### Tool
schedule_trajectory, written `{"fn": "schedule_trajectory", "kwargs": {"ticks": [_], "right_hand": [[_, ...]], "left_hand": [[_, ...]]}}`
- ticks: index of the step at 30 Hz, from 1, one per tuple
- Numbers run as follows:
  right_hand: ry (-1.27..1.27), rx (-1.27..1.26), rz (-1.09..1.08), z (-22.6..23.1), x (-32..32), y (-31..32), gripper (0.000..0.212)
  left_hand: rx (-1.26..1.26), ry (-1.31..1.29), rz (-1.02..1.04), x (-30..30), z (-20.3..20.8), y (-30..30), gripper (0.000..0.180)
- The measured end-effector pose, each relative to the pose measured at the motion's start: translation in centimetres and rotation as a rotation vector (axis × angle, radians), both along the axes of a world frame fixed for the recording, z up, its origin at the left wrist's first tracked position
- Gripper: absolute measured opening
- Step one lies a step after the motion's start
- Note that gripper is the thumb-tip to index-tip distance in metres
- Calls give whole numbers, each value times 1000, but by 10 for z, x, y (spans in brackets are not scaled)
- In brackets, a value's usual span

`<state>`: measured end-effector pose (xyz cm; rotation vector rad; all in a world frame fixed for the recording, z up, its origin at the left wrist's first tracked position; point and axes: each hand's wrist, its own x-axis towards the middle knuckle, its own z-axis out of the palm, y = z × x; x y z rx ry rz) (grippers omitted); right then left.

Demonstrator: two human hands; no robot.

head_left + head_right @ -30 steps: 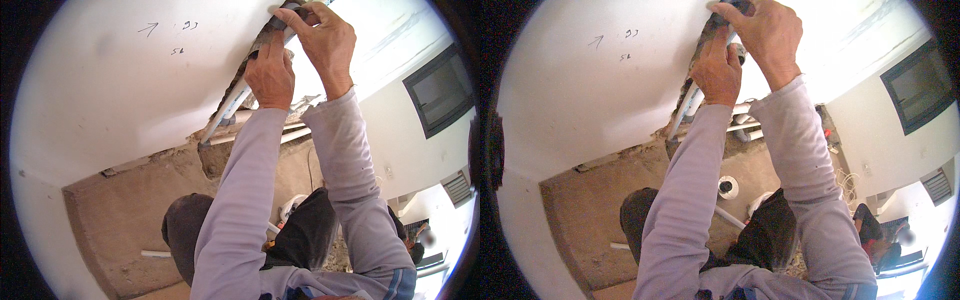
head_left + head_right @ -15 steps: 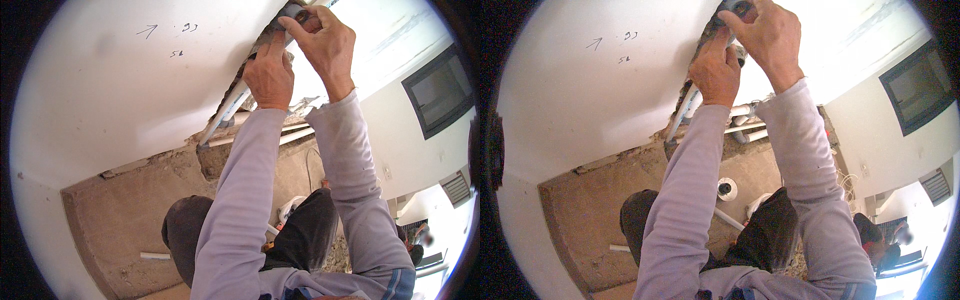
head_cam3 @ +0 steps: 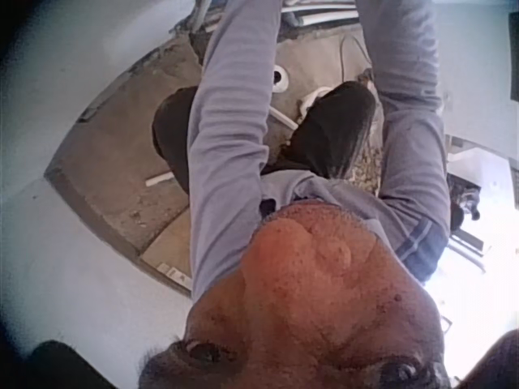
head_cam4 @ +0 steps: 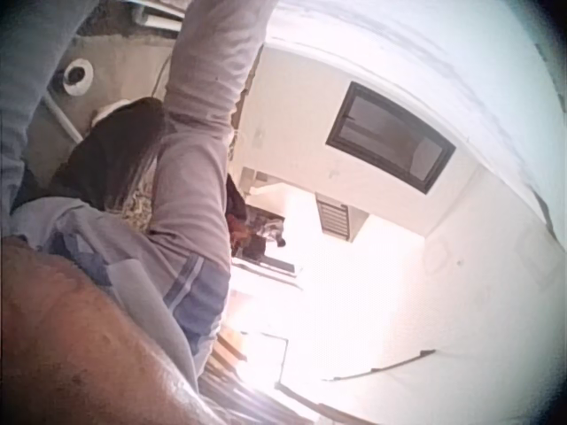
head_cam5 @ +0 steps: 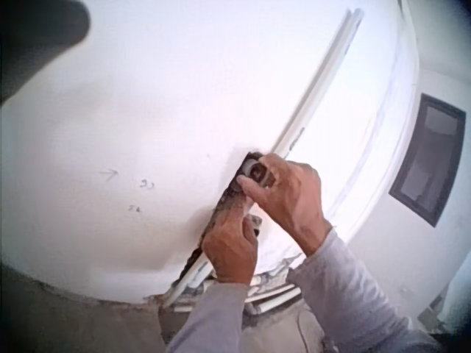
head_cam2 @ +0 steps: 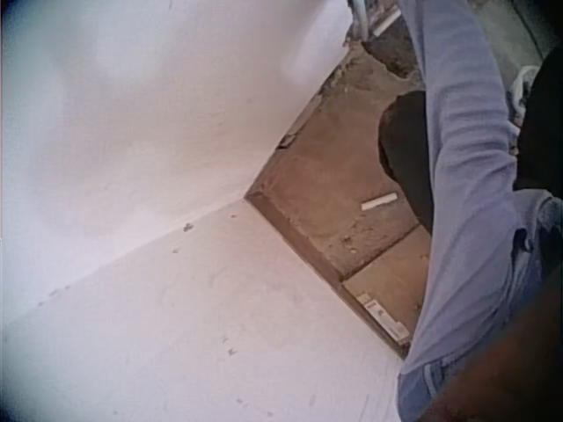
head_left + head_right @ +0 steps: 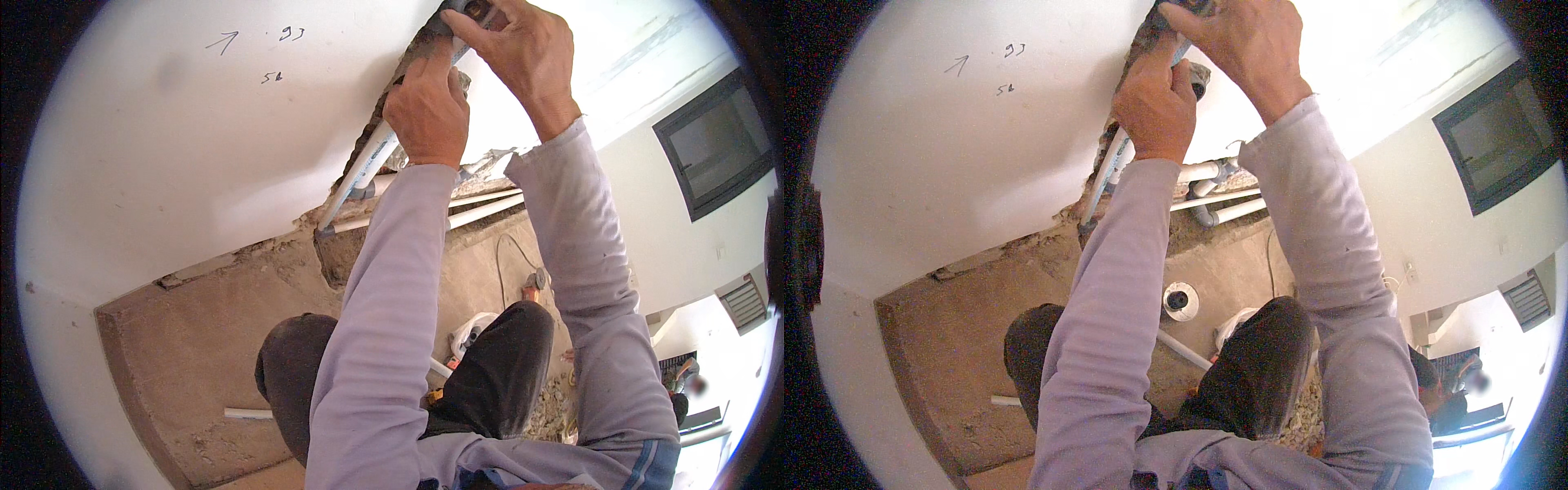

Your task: The person measures and cuts white PVC pipes, then applies glue to the ends and connects them to fittings on the wall. They use a tape measure, an angle grinder, and a glue brush to assemble the plumbing system.

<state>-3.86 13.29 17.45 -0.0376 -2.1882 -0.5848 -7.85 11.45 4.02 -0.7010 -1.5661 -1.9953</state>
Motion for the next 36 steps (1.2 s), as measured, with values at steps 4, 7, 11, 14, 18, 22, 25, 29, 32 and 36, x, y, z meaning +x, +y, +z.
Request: {"fn": "schedule_trajectory", "kwargs": {"ticks": [4,7,11,14,18,22,25,29,32,36], "right_hand": [[12,-28,46,-2,0,4,30],[5,-48,73,-1,-1,5,30],[9,-84,145,-2,-1,7,30],[29,-83,164,-3,-2,8,30],[32,-91,167,-4,-1,9,30],[43,-91,156,-3,-2,9,30],[31,-95,140,-5,1,12,29],[48,-170,57,0,-4,-2,28],[46,-154,178,-5,-4,2,27],[-3,-301,118,-1,-2,-5,24]], "left_hand": [[-12,17,27,-1,-1,0,36],[64,44,58,-5,-3,3,36],[111,-18,-15,-6,-2,0,35],[155,-27,-59,-9,-1,-3,33],[193,-27,20,-9,2,1,30],[235,-72,42,-7,1,8,30],[174,14,27,-7,3,-3,36],[208,-95,27,-7,5,1,33],[179,-102,8,-7,4,2,36],[192,-149,-19,-3,5,0,38]]}}
